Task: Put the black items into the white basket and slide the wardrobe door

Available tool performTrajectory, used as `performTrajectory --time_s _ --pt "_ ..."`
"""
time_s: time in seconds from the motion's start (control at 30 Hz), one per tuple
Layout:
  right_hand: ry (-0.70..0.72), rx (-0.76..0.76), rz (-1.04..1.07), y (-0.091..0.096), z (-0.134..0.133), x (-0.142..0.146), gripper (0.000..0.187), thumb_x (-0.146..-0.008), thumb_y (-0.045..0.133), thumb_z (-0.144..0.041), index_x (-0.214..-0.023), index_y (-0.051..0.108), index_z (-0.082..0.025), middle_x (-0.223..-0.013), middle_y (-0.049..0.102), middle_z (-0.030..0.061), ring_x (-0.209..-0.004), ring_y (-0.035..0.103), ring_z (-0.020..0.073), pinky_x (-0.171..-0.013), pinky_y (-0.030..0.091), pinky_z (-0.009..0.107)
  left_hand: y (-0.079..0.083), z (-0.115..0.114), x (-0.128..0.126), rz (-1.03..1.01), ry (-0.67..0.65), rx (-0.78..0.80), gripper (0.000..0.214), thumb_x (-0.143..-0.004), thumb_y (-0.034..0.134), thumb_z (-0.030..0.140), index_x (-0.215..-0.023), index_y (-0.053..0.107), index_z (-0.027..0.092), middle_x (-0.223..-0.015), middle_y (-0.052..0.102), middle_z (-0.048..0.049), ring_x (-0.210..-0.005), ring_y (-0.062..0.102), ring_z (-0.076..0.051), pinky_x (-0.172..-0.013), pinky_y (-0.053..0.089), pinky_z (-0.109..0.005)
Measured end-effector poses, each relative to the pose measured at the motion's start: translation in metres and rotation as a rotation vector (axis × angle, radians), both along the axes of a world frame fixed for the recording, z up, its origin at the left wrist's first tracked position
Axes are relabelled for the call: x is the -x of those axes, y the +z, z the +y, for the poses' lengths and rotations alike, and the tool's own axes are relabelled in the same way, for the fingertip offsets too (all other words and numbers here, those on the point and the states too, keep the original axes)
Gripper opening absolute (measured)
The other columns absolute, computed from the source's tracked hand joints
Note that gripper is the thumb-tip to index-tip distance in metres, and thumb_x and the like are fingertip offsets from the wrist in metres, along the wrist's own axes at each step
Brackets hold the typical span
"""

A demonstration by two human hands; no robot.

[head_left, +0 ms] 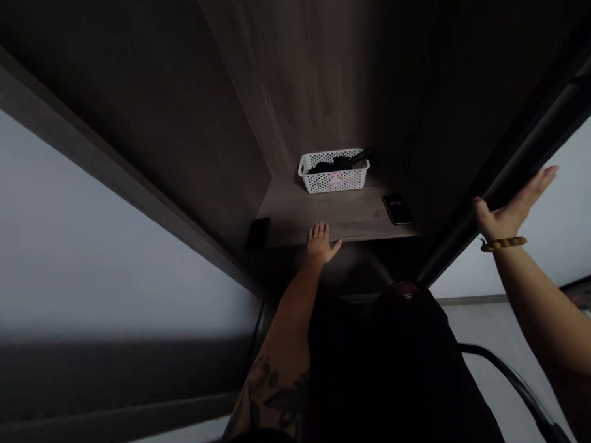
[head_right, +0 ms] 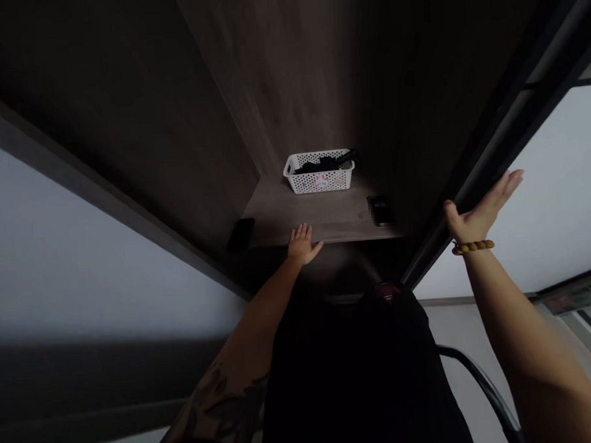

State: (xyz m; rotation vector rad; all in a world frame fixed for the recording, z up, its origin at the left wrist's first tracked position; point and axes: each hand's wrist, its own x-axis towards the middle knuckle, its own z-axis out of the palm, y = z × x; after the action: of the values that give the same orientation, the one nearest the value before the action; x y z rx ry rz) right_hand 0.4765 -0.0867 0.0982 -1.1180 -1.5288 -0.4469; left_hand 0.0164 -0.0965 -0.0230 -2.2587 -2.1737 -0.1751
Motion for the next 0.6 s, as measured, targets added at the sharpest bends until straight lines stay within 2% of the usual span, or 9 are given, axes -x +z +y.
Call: performTrajectory --time_s 0.13,0.23,0.33,0.4,0.5,0.6 --pt "-0.033 0.034 -0.063 -0.005 -0.002 -0.001 0.119 -0.089 0.060 -0.067 -0.167 0.006 0.006 -0.174 -0.002 0.0340 -0.161 -0.001 0.0554 -0.127 0.010 0.075 -0.002 -0.021 -0.008 -0.018 0.023 -0.040 0.089 -0.099 0.041 0.061 -0.164 0.034 0.001 -0.173 0.029 -0.0223 -0.163 0.024 -0.033 -0.135 0.014 -0.049" --pt "-0.092 0.050 -0.126 -0.009 -0.002 0.002 0.111 -0.091 0.057 -0.059 -0.169 0.003 -0.003 -0.175 -0.002 0.0291 -0.162 0.000 0.0509 -0.128 0.016 0.073 -0.005 -0.031 -0.020 -0.056 0.097 -0.074 0.084 -0.099 0.042 0.056 -0.162 0.038 0.001 -0.172 0.031 -0.0232 -0.163 0.025 -0.035 -0.134 0.015 -0.053" --pt "-0.101 0.021 -0.204 -0.012 -0.003 0.007 0.112 -0.088 0.060 -0.057 -0.170 0.000 -0.011 -0.177 -0.002 0.0238 -0.163 0.004 0.0497 -0.124 0.022 0.076 -0.005 -0.043 -0.044 -0.119 0.152 -0.102 0.080 -0.096 0.050 0.048 -0.160 0.040 0.001 -0.172 0.031 -0.0243 -0.162 0.026 -0.036 -0.133 0.018 -0.057" --pt "-0.088 -0.008 -0.229 -0.013 -0.006 0.015 0.112 -0.088 0.061 -0.058 -0.171 0.000 -0.015 -0.177 0.000 0.0223 -0.163 0.006 0.0494 -0.123 0.025 0.077 0.002 -0.051 -0.069 -0.174 0.076 -0.162 0.080 -0.091 0.058 0.042 -0.159 0.043 0.003 -0.172 0.031 -0.0234 -0.162 0.027 -0.036 -0.133 0.022 -0.056" --pt "-0.087 -0.023 -0.222 -0.011 -0.013 0.034 0.110 -0.089 0.060 -0.059 -0.171 0.000 -0.016 -0.177 0.003 0.0227 -0.162 0.010 0.0486 -0.122 0.029 0.075 0.029 -0.065 -0.114 -0.275 -0.159 -0.382 0.070 -0.087 0.061 0.035 -0.154 0.052 0.014 -0.170 0.040 -0.0175 -0.160 0.035 -0.032 -0.130 0.033 -0.052" --pt "-0.106 0.001 -0.210 -0.006 -0.020 0.055 0.106 -0.091 0.057 -0.056 -0.171 0.003 -0.013 -0.176 0.009 0.0250 -0.163 0.013 0.0470 -0.122 0.032 0.072 0.078 -0.075 -0.156 -0.375 -0.434 -0.657 0.053 -0.090 0.058 0.030 -0.142 0.062 0.022 -0.156 0.059 -0.0131 -0.149 0.052 -0.028 -0.122 0.046 -0.047"
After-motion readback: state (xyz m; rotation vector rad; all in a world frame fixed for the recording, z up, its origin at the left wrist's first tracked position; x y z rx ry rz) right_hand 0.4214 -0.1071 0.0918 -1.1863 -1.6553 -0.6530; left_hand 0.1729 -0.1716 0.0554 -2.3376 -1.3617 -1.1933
